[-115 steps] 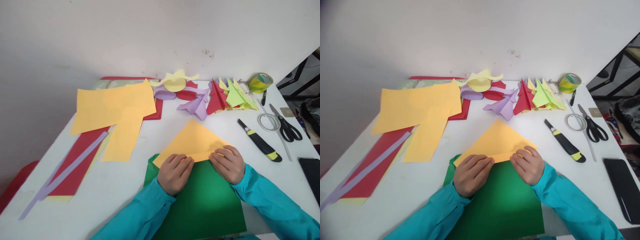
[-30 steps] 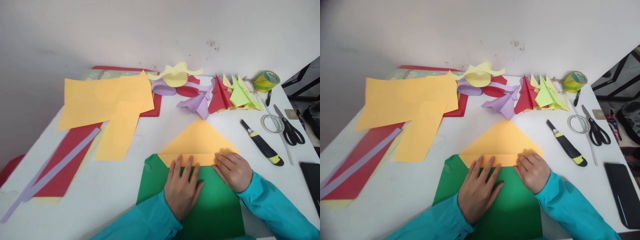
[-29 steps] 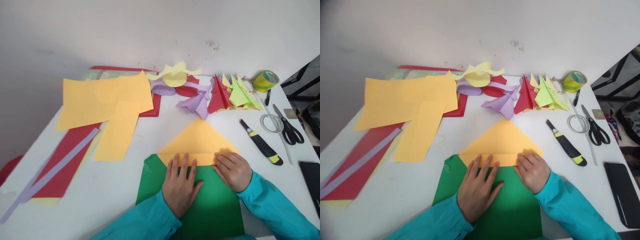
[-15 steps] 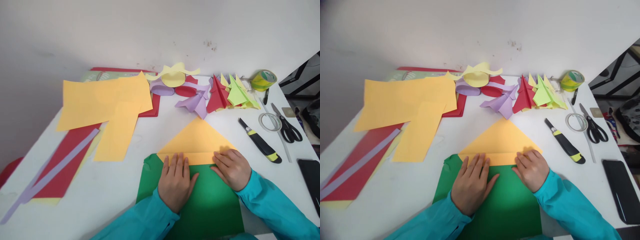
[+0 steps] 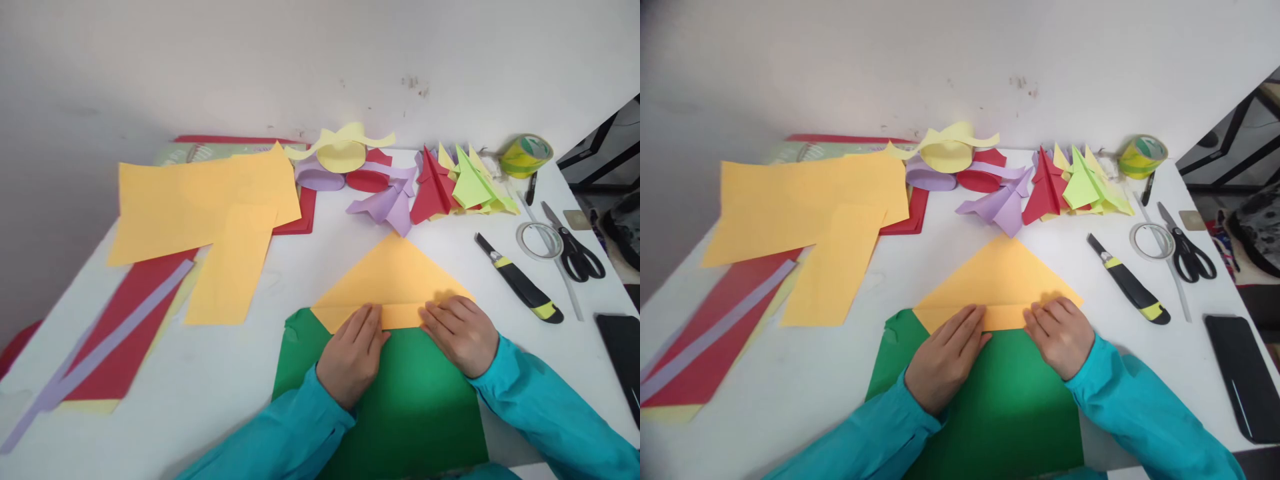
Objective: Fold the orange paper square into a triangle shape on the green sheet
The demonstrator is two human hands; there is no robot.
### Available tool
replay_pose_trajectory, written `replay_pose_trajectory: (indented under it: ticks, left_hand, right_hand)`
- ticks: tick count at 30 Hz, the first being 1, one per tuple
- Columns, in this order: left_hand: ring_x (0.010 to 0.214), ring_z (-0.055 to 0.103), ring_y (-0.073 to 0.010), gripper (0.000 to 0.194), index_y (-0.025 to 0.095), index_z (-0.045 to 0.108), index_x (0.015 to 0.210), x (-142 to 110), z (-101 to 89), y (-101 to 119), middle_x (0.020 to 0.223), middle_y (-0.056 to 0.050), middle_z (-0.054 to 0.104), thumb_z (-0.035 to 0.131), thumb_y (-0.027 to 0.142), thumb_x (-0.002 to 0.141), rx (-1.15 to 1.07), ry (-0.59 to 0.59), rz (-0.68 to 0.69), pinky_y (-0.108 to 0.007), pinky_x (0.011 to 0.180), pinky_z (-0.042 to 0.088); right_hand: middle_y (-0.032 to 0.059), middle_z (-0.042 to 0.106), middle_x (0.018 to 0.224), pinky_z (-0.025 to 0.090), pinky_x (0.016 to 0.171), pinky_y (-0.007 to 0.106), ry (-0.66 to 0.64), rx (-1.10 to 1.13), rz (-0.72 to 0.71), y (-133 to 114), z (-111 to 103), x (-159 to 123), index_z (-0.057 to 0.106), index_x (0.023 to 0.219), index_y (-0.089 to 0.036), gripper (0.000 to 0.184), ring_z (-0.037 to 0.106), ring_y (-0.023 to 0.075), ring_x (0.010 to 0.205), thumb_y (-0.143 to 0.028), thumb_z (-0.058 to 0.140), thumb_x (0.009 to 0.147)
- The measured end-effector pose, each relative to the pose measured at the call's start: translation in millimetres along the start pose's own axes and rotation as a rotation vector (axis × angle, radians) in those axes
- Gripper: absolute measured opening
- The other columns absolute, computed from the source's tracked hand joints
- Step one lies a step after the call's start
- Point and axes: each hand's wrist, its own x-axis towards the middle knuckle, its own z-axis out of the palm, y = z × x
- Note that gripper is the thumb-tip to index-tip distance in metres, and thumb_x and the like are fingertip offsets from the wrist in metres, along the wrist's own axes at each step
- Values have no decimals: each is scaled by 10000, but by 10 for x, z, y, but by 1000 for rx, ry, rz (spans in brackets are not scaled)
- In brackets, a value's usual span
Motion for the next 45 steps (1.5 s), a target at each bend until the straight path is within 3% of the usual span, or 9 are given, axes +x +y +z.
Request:
replay_pose_trajectory:
  ticks: [6, 12, 20, 32, 36, 40, 45]
  left_hand:
    - [1059, 614, -270, 221, 66, 649, 1028, -14, -16, -24, 1084, -164, 670, 474, 103, 898, -57, -52, 18, -392, 860, 554]
    - [997, 638, -268, 256, 47, 655, 967, 27, -34, -22, 1034, -188, 680, 410, 61, 893, -22, -24, 32, -389, 828, 555]
    - [967, 643, -254, 267, 32, 648, 984, 46, -60, -35, 1035, -193, 679, 402, 50, 883, -1, -33, 55, -377, 833, 545]
    - [897, 650, -221, 176, 77, 652, 925, 7, -100, -41, 949, -146, 696, 484, 71, 874, 0, -21, -22, -347, 795, 545]
    - [1104, 579, -279, 255, 75, 640, 1063, -11, -49, 131, 1155, -155, 647, 507, 225, 905, -10, -93, 12, -412, 933, 470]
    - [1312, 379, -324, 530, 147, 528, 1284, 11, -23, 263, 1456, -78, 402, 369, 511, 933, -82, -321, 73, -477, 1044, 321]
    - [1321, 348, -305, 721, 154, 461, 1354, 28, -33, 313, 1500, -70, 321, 274, 668, 885, -67, -369, 10, -438, 1044, 270]
  right_hand:
    - [76, 715, 911, 455, 741, 351, -10, -1, -13, -5, -3, -15, 679, 968, -91, 163, 590, 185, 800, -159, 649, 823]
    - [86, 688, 901, 425, 736, 360, -84, -44, -19, -18, 8, -1, 668, 1016, -108, 247, 548, 183, 762, -295, 606, 867]
    - [58, 651, 794, 389, 704, 337, -90, -54, -1, -23, 34, 25, 678, 947, -150, 136, 490, 164, 708, -164, 567, 870]
    - [58, 670, 824, 392, 690, 300, -52, 95, 84, 45, -27, 26, 679, 841, -132, 122, 501, 161, 750, -180, 572, 875]
    - [64, 669, 859, 404, 713, 326, -115, 33, 62, -5, -39, 11, 685, 871, -130, 166, 503, 179, 768, -220, 547, 890]
    - [92, 632, 841, 397, 693, 345, -192, -67, 93, -154, -29, -34, 681, 915, -104, 258, 502, 192, 767, -273, 486, 922]
    - [91, 589, 752, 332, 612, 347, -259, -180, 113, -319, -16, -68, 669, 953, -71, 254, 488, 187, 708, -253, 496, 914]
